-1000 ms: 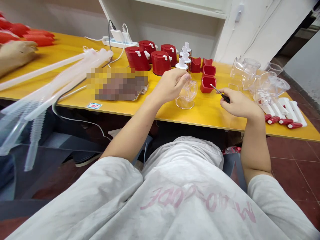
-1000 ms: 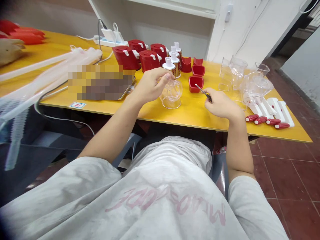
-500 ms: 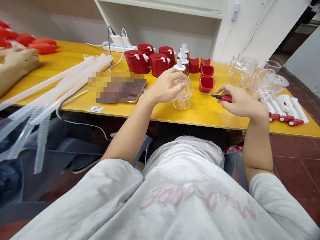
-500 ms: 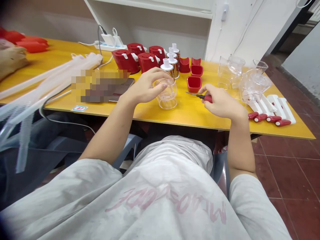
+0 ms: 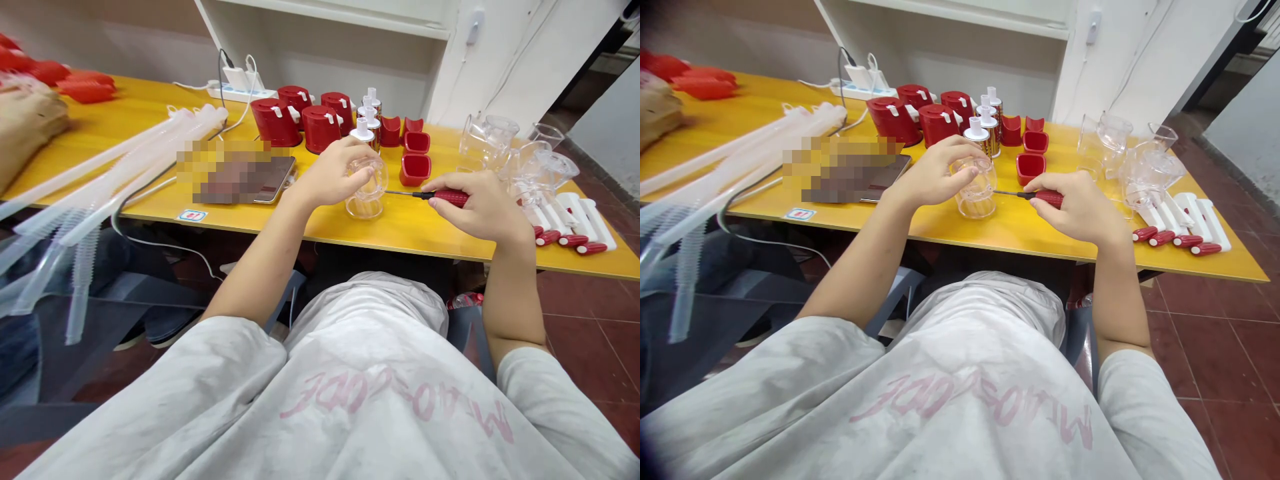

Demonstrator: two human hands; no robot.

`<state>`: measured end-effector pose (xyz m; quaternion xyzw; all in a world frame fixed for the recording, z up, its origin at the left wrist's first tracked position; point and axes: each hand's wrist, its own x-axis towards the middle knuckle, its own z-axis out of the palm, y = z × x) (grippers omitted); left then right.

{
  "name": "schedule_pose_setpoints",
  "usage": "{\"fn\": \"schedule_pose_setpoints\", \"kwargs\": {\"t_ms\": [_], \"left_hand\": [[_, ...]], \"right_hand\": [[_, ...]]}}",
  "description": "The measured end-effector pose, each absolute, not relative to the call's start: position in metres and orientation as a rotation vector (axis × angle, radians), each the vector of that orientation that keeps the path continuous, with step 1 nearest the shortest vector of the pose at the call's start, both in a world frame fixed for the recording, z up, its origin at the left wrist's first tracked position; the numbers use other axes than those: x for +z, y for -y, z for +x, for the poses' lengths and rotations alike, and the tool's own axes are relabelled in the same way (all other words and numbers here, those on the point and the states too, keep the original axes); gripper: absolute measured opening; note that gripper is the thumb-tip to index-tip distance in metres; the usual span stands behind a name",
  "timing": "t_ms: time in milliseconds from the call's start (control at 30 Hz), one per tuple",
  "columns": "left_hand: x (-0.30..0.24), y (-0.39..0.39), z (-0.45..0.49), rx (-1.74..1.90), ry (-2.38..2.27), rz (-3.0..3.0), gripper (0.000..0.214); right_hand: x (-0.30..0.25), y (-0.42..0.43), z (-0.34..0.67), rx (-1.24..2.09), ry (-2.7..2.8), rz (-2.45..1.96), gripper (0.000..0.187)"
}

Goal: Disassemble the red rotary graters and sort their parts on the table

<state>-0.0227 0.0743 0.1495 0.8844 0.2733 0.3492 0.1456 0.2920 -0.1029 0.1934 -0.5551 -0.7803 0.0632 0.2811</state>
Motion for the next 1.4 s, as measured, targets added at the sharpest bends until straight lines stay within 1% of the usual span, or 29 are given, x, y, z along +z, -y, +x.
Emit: {"fn": "schedule_pose_setpoints", "kwargs": {"t_ms": [500,867,1233,1400], "left_hand": [[0.145,-0.081,-0.023,0.987,-0.756,2.597,0.047],[0.145,-0.08,-0.022,0.995,-0.79,2.572,0.042],[0.144,-0.079,-0.022,1.005,-0.81,2.563,0.044],[0.143,-0.082,-0.022,1.021,-0.806,2.563,0.043]], "right_hand": [[0.189,0.098,0.291,0.189,2.114,-1.473,0.035],[0.186,0.094,0.294,0.205,2.18,-1.371,0.041],[0.182,0.1,0.287,0.168,2.084,-1.553,0.033],[0.186,0.101,0.288,0.12,2.098,-1.497,0.04]]}}
